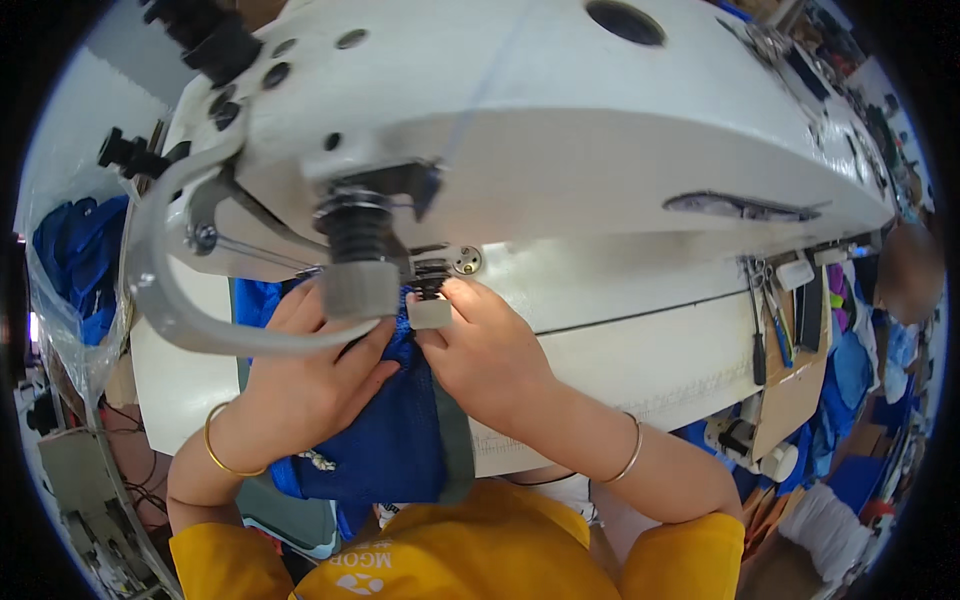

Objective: Sewing blue mesh pockets onto a green fabric base using an industrial sewing machine.

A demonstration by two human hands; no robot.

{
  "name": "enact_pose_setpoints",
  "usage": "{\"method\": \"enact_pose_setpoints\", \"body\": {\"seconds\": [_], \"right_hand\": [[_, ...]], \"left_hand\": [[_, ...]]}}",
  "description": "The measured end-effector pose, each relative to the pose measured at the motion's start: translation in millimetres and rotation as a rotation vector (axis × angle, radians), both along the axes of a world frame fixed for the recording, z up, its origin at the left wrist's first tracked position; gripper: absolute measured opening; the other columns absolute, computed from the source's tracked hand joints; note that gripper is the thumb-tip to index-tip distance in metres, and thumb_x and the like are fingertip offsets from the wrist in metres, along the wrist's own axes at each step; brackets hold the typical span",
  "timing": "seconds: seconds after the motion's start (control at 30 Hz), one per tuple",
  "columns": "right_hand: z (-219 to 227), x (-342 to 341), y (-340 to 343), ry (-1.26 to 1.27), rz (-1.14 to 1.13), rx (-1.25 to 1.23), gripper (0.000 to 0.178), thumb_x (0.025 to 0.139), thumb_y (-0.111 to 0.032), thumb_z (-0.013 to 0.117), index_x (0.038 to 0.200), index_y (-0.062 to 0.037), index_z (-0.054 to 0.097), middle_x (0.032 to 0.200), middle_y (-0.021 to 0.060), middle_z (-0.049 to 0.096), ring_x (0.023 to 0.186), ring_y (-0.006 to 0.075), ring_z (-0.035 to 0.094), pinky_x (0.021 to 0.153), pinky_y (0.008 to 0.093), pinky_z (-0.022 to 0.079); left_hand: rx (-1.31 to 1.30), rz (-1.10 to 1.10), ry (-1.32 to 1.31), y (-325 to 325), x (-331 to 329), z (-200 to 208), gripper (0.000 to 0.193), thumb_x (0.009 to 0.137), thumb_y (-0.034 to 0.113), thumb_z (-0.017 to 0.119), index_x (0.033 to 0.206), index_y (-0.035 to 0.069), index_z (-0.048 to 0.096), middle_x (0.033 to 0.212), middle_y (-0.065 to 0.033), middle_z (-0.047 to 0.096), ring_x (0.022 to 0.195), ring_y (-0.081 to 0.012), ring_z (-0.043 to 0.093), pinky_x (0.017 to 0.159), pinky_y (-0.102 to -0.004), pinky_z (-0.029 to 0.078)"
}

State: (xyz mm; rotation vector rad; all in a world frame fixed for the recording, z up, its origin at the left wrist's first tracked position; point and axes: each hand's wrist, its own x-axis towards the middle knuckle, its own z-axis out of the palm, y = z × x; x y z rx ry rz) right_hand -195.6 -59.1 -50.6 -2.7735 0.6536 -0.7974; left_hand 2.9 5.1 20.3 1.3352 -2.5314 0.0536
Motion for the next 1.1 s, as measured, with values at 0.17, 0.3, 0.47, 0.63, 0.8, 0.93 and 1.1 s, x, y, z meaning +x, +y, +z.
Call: {"method": "enact_pose_setpoints", "body": {"seconds": [0.17, 0.3, 0.47, 0.63, 0.8, 0.93, 1.1], "right_hand": [[-4, -3, -3, -0.061, -0.002, 0.011, 0.018, 0.074, -0.008, 0.064, 0.088, 0.0030, 0.065, 0.106, 0.0170, 0.060, 0.109, 0.0333, 0.059, 0.097, 0.0426, 0.050], [0, -6, -2, -0.037, 0.017, 0.004, 0.022, 0.078, -0.009, 0.062, 0.094, 0.0053, 0.067, 0.113, 0.0174, 0.061, 0.114, 0.0324, 0.058, 0.103, 0.0412, 0.048], [5, -18, 19, 0.035, 0.005, 0.002, 0.035, 0.078, -0.010, 0.062, 0.106, 0.0100, 0.068, 0.118, 0.0207, 0.062, 0.117, 0.0337, 0.058, 0.104, 0.0418, 0.047], [0, -28, 34, 0.001, 0.098, 0.060, 0.039, 0.079, -0.012, 0.061, 0.108, 0.0135, 0.067, 0.122, 0.0253, 0.061, 0.120, 0.0384, 0.056, 0.108, 0.0449, 0.044], [-1, -27, 33, 0.014, 0.101, 0.041, 0.041, 0.080, -0.014, 0.059, 0.108, 0.0142, 0.067, 0.124, 0.0270, 0.061, 0.121, 0.0390, 0.056, 0.110, 0.0455, 0.043], [0, -30, 32, 0.060, 0.119, -0.019, 0.042, 0.080, -0.015, 0.058, 0.108, 0.0148, 0.067, 0.123, 0.0282, 0.062, 0.120, 0.0386, 0.057, 0.110, 0.0457, 0.042], [-1, -30, 31, 0.039, 0.113, -0.018, 0.043, 0.079, -0.015, 0.058, 0.108, 0.0150, 0.067, 0.122, 0.0279, 0.062, 0.119, 0.0382, 0.057, 0.109, 0.0454, 0.043]], "left_hand": [[0.111, 0.015, -0.075, 10, -4, 2, 0.048, 0.072, 0.012, 0.078, 0.115, -0.004, 0.066, 0.113, -0.0161, 0.062, 0.103, -0.0371, 0.060, 0.092, -0.0477, 0.047], [0.147, 0.132, -0.031, 9, -12, -8, 0.042, 0.074, 0.006, 0.076, 0.114, -0.003, 0.066, 0.111, -0.0165, 0.062, 0.101, -0.0373, 0.060, 0.089, -0.0466, 0.048], [0.088, 0.193, 0.148, 6, -13, -24, 0.031, 0.077, -0.003, 0.071, 0.107, 0.000, 0.067, 0.103, -0.0158, 0.062, 0.092, -0.0373, 0.060, 0.080, -0.0454, 0.047], [0.097, 0.188, 0.165, 2, -15, -24, 0.030, 0.076, 0.000, 0.073, 0.106, 0.000, 0.068, 0.100, -0.0149, 0.063, 0.087, -0.0364, 0.058, 0.074, -0.0444, 0.045], [-0.020, 0.110, -0.004, 3, -21, -27, 0.032, 0.072, 0.001, 0.068, 0.103, 0.000, 0.070, 0.103, -0.0140, 0.064, 0.088, -0.0321, 0.059, 0.072, -0.0435, 0.044], [-0.094, 0.072, -0.144, 5, -24, -28, 0.031, 0.072, 0.006, 0.064, 0.101, 0.000, 0.070, 0.104, -0.0134, 0.066, 0.091, -0.0296, 0.062, 0.077, -0.0436, 0.048], [-0.115, 0.026, -0.207, 7, -25, -28, 0.032, 0.074, 0.009, 0.063, 0.104, -0.001, 0.068, 0.101, -0.0133, 0.066, 0.091, -0.0291, 0.064, 0.083, -0.0435, 0.050]]}}
